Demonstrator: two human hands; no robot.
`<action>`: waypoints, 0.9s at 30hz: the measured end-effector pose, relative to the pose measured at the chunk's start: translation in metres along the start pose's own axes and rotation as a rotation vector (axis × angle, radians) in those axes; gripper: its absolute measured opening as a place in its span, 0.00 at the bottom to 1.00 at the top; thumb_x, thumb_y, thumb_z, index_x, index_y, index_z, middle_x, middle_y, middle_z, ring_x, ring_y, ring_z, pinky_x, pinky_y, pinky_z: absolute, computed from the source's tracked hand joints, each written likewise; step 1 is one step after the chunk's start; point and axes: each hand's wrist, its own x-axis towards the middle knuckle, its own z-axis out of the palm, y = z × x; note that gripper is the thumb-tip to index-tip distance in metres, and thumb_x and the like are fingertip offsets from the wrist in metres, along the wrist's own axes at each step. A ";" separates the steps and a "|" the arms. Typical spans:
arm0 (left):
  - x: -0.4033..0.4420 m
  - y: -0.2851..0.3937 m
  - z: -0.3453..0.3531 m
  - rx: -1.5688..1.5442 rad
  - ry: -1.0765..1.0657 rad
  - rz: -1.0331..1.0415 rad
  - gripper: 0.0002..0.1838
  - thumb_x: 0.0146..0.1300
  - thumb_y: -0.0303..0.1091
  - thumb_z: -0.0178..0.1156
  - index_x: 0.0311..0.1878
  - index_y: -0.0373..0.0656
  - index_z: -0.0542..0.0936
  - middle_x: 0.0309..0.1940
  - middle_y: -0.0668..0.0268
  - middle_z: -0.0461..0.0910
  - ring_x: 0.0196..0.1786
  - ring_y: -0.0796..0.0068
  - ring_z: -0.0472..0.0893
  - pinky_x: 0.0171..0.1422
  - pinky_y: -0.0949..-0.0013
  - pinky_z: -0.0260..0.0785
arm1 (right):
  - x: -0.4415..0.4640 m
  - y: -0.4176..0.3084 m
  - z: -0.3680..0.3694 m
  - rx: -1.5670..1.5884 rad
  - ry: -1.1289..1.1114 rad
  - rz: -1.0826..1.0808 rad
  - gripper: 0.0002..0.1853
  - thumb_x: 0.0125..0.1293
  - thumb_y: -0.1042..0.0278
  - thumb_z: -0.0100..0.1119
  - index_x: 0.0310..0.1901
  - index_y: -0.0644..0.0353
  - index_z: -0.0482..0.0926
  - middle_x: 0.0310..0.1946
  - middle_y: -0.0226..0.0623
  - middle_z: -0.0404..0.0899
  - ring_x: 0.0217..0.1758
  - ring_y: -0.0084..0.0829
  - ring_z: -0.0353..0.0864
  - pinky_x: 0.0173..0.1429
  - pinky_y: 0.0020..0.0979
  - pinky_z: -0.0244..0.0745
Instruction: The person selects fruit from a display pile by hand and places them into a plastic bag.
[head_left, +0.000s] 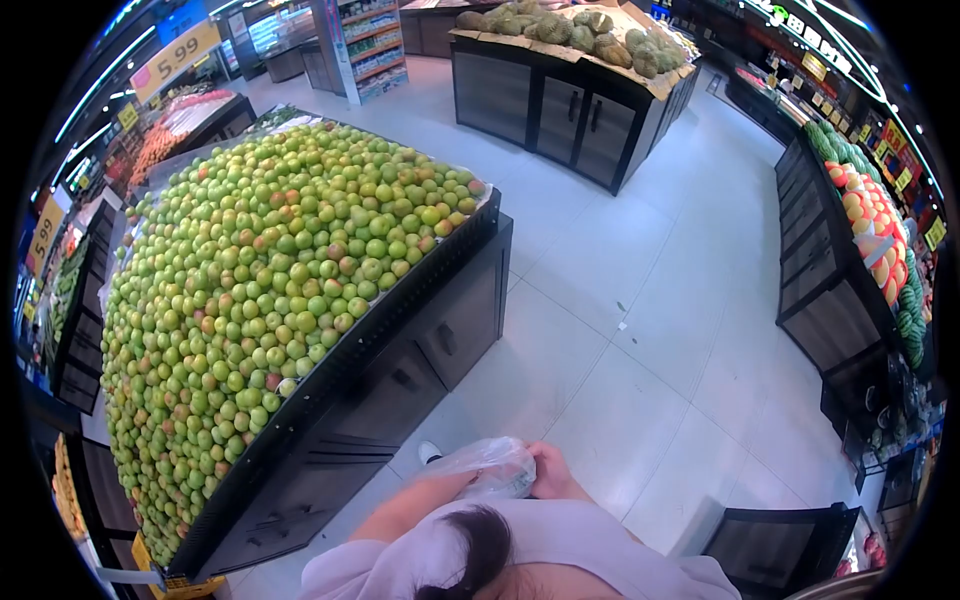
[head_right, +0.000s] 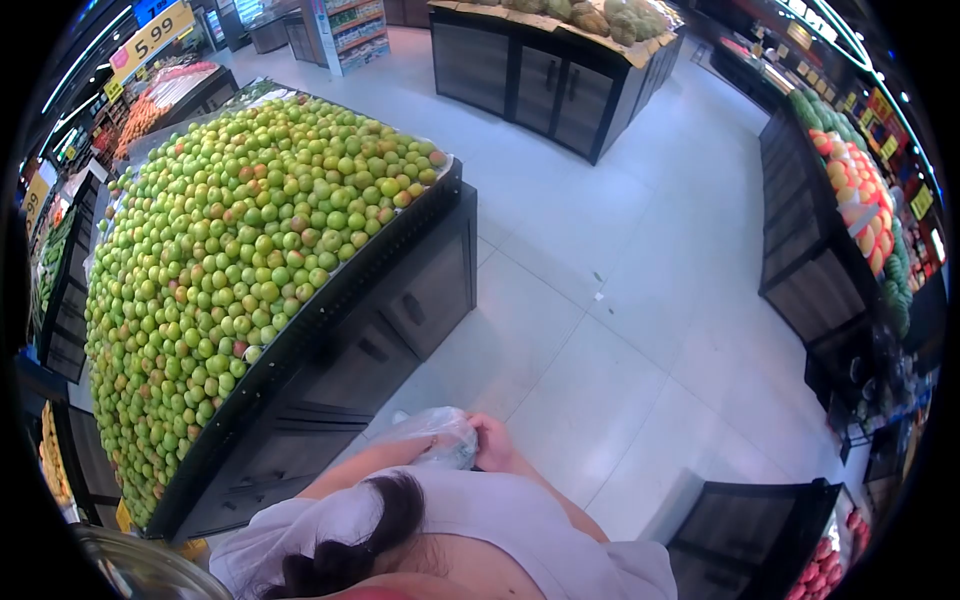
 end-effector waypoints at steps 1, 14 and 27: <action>0.000 0.000 0.002 -0.005 0.000 -0.003 0.23 0.51 0.49 0.55 0.44 0.41 0.74 0.40 0.53 0.76 0.42 0.54 0.75 0.46 0.59 0.65 | 0.002 -0.002 0.003 -0.022 0.040 -0.005 0.16 0.50 0.67 0.42 0.37 0.67 0.73 0.31 0.40 0.75 0.35 0.34 0.74 0.44 0.33 0.69; 0.011 -0.002 -0.050 -0.085 0.109 0.062 0.24 0.50 0.50 0.56 0.44 0.41 0.74 0.40 0.53 0.76 0.41 0.53 0.75 0.45 0.59 0.66 | 0.050 -0.027 0.001 -0.365 0.337 -0.314 0.11 0.60 0.65 0.43 0.36 0.61 0.74 0.31 0.31 0.75 0.38 0.25 0.73 0.43 0.26 0.67; -0.111 -0.040 -0.187 -0.384 0.469 0.273 0.25 0.49 0.48 0.58 0.47 0.41 0.74 0.33 0.58 0.77 0.29 0.63 0.75 0.33 0.63 0.67 | 0.141 -0.054 0.072 -0.250 0.230 -0.405 0.08 0.55 0.65 0.42 0.30 0.59 0.70 0.25 0.30 0.70 0.31 0.27 0.70 0.36 0.29 0.67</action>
